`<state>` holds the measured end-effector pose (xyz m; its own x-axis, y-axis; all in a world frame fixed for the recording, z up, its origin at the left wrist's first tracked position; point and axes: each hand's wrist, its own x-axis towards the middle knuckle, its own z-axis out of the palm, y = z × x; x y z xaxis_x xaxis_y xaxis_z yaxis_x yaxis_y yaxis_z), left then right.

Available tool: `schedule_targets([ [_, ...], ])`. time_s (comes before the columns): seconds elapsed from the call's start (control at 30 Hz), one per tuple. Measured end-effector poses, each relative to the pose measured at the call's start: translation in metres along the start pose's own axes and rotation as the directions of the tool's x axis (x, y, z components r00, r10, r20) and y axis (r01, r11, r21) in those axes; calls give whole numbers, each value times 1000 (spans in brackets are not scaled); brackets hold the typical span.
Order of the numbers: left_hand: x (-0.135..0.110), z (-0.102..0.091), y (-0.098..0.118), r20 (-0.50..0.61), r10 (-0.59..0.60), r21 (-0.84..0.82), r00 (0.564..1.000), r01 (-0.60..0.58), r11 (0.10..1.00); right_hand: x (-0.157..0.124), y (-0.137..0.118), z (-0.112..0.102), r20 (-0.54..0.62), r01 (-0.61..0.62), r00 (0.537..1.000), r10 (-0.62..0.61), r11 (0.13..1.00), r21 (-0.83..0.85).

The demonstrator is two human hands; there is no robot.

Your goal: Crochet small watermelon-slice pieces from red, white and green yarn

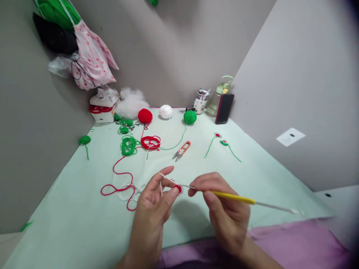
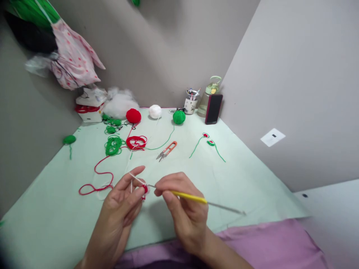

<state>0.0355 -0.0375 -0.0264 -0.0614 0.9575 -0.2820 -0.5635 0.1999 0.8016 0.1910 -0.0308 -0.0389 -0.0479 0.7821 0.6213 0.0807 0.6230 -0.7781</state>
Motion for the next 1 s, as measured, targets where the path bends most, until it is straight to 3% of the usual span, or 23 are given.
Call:
schedule_targets([
  [0.1, -1, 2, -1, -28, 27, 10, 999, -27, 1000, -3, -2, 0, 22, 75, 997, -73, 994, -76],
  [0.27, -2, 1, 0, -31, 43, 11, 999, -43, 999, -2, -2, 4, -6, -28, 1000, 28, 998, 48],
  [0.43, -2, -2, -6, -84, 43, 50, 996, -38, 998, -3, -2, 6, -65, 20, 998, -23, 999, -51],
  [0.6, -2, -2, -10, -15, 22, 25, 1000, -21, 999, -6, -1, 5, 21, 20, 1000, -19, 997, -80],
  [0.77, -3, 1, -2, 35, -39, 13, 999, 39, 999, -1, 6, 8, -7, -90, 996, 92, 987, 131],
  [0.9, -1, -1, 4, 75, -120, 16, 990, 119, 993, 7, 12, 11, -15, -244, 962, 273, 881, 406],
  [1.0, 0, -3, 4, 105, -110, 30, 988, 107, 994, 11, 12, 8, 49, -366, 920, 389, 806, 465],
])
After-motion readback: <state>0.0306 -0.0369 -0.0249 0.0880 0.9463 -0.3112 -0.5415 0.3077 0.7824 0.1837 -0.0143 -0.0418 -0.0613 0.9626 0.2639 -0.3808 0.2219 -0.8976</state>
